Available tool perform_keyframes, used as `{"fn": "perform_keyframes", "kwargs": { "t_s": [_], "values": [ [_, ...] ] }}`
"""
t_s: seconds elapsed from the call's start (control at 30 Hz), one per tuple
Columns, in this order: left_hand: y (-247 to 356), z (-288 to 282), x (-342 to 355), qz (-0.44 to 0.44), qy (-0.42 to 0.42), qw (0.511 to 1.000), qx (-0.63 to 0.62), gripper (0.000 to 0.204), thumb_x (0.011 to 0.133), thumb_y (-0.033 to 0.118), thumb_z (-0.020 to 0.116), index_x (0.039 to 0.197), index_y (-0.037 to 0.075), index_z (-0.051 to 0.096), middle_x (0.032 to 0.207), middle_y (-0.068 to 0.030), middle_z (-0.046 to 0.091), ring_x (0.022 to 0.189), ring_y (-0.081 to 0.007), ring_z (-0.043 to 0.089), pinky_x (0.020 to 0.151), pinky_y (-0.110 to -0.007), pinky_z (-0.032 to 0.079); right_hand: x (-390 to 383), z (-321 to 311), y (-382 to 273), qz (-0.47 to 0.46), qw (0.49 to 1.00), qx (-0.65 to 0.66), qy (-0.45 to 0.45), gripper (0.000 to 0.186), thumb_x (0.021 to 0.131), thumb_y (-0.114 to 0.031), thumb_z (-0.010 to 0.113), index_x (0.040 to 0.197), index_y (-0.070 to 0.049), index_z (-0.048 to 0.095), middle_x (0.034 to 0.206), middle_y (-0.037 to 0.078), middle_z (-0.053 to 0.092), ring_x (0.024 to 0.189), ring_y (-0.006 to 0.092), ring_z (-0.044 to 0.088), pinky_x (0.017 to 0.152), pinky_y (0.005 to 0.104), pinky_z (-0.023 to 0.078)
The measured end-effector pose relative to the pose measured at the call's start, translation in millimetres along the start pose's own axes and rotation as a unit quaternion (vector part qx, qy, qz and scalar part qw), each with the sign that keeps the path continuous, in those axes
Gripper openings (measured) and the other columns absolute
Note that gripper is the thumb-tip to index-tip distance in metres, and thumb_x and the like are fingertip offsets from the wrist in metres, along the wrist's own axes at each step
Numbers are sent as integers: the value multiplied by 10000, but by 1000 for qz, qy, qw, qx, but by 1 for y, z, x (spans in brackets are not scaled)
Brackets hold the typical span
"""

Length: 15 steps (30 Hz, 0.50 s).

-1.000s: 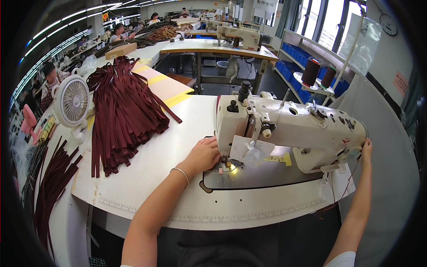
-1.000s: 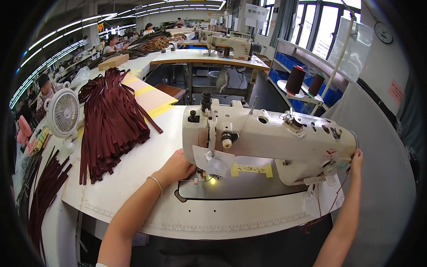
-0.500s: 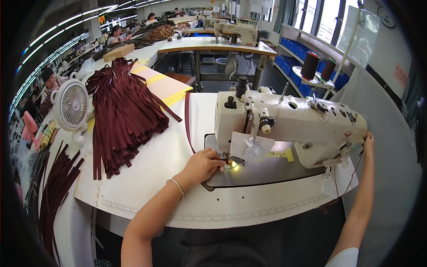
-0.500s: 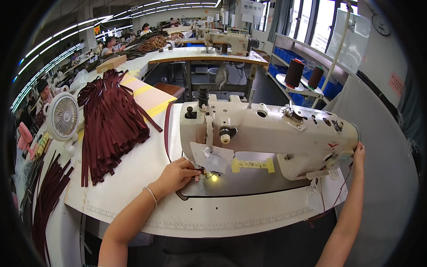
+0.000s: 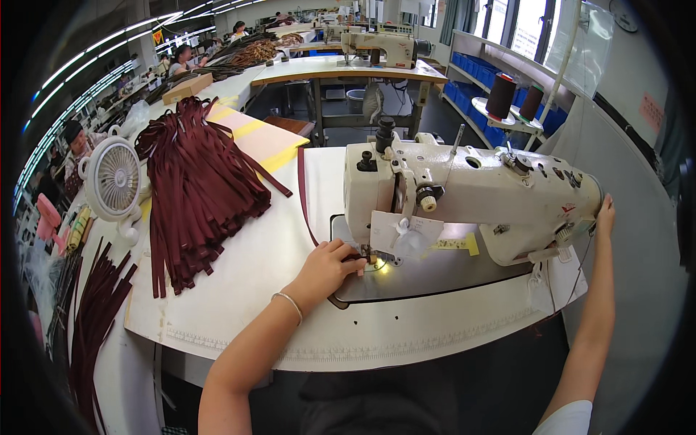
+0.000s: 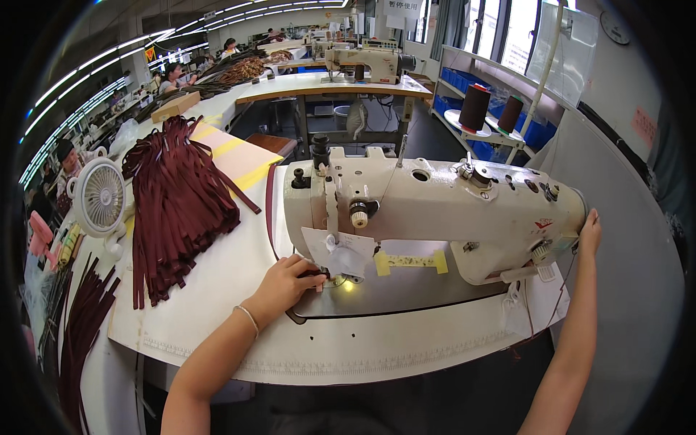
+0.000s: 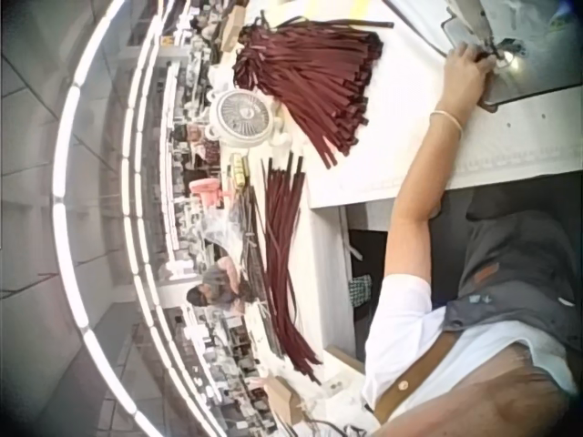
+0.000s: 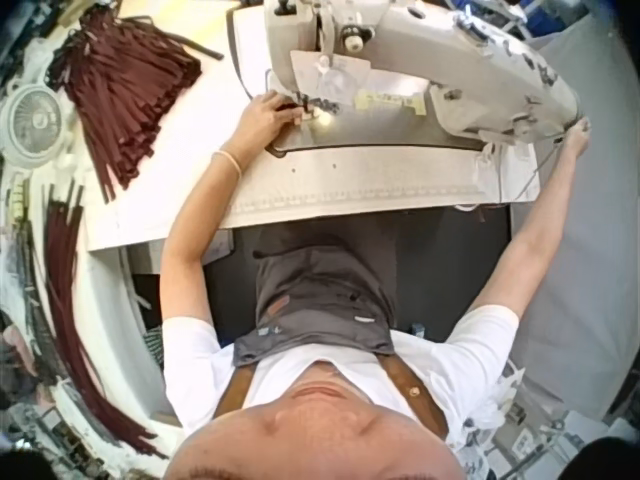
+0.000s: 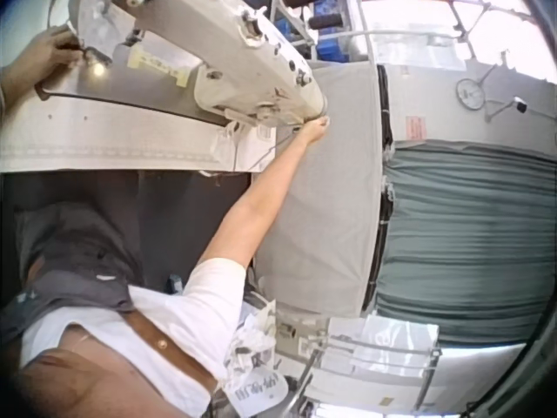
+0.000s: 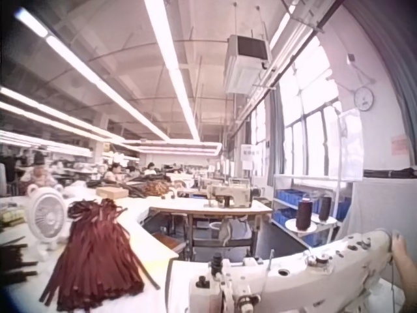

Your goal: The person sews long maroon straps using an industrial sewing machine.

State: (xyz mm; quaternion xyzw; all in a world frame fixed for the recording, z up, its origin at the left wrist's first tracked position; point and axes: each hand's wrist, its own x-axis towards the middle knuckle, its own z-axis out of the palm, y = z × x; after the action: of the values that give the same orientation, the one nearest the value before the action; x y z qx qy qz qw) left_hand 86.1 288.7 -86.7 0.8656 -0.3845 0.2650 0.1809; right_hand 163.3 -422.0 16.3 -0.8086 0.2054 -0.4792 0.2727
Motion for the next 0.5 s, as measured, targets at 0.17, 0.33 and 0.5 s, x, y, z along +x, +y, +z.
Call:
{"fn": "perform_keyframes", "kwargs": {
  "t_s": [0.17,0.33,0.5],
  "values": [
    [0,-4,-2,-9,-7,1000,23,237,670,45,617,868,153,687,915,-7,599,856,-182,558,695,-298,453,-1,4,-27,-1,995,-51,-84,486,944,-397,381,1157,17,519,1117,160,588,1046,277,548,900,342,401],
    [1,-4,-1,-7,-18,1000,17,253,666,41,603,882,145,683,921,-2,597,879,-178,551,720,-300,444,-15,3,34,149,977,55,-139,474,942,-403,402,1148,7,521,1107,133,586,1035,252,545,882,336,403],
    [-1,-3,-3,-14,-36,999,24,278,659,36,595,901,140,683,929,-5,599,886,-179,547,716,-299,437,-31,23,38,176,976,116,-54,615,924,-519,349,1203,8,500,1139,150,572,1011,277,562,869,355,411]
  ]
}}
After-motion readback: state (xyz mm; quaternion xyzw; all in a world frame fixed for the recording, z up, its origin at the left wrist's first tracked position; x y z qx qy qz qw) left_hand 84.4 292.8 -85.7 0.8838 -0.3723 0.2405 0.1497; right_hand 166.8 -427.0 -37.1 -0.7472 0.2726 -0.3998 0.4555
